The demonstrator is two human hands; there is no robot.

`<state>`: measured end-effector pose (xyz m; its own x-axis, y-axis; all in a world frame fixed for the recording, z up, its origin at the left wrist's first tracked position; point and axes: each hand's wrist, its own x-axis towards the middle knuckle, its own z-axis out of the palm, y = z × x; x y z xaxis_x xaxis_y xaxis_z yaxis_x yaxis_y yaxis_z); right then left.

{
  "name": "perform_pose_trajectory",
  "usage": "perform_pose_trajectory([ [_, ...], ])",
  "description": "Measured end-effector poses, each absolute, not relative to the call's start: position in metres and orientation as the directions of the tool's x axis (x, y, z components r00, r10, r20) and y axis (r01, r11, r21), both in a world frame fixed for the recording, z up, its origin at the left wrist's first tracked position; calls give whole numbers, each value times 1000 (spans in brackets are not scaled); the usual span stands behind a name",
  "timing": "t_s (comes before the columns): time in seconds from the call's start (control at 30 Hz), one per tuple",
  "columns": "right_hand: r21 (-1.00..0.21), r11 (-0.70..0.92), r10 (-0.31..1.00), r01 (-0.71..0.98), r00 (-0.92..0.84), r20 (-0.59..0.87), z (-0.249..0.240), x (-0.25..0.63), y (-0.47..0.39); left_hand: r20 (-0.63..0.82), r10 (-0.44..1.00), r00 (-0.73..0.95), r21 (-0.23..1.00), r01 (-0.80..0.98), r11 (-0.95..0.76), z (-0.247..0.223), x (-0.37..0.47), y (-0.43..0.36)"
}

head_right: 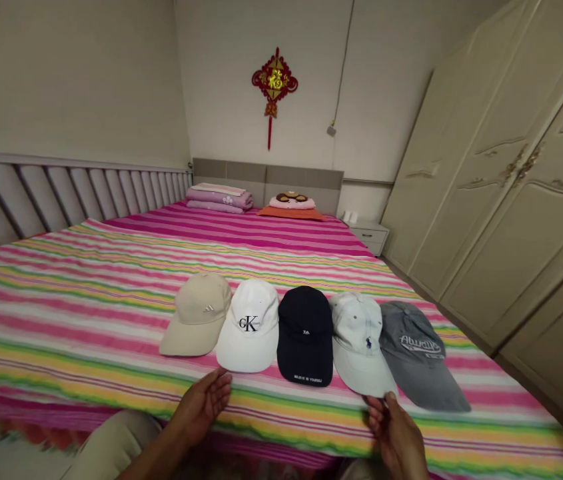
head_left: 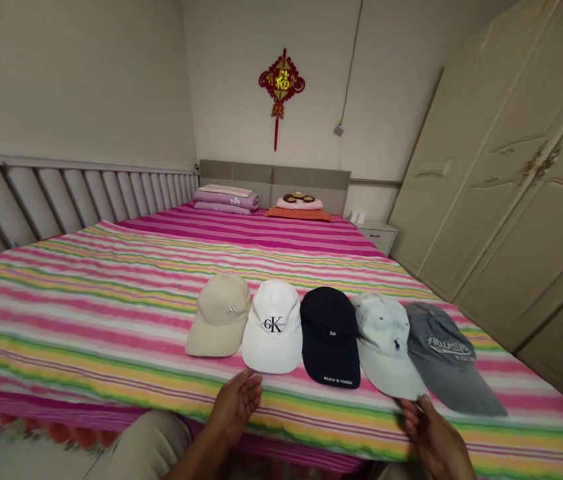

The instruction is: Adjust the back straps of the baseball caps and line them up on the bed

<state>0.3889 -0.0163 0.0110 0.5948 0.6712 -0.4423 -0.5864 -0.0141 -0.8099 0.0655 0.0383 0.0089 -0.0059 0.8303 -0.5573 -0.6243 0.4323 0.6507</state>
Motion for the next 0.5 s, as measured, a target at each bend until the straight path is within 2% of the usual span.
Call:
perform_pose_trajectory([
  [0.3, -844, -25, 659, -536, 626, -417, 6, 400, -16, -480, 877, -16, 728, -565, 388, -2, 57, 34],
  [0.5, -859, 68, 597, -508, 710, -373, 8, 434, -27, -454, 890, -27, 765, -524, 374, -8, 58, 36],
])
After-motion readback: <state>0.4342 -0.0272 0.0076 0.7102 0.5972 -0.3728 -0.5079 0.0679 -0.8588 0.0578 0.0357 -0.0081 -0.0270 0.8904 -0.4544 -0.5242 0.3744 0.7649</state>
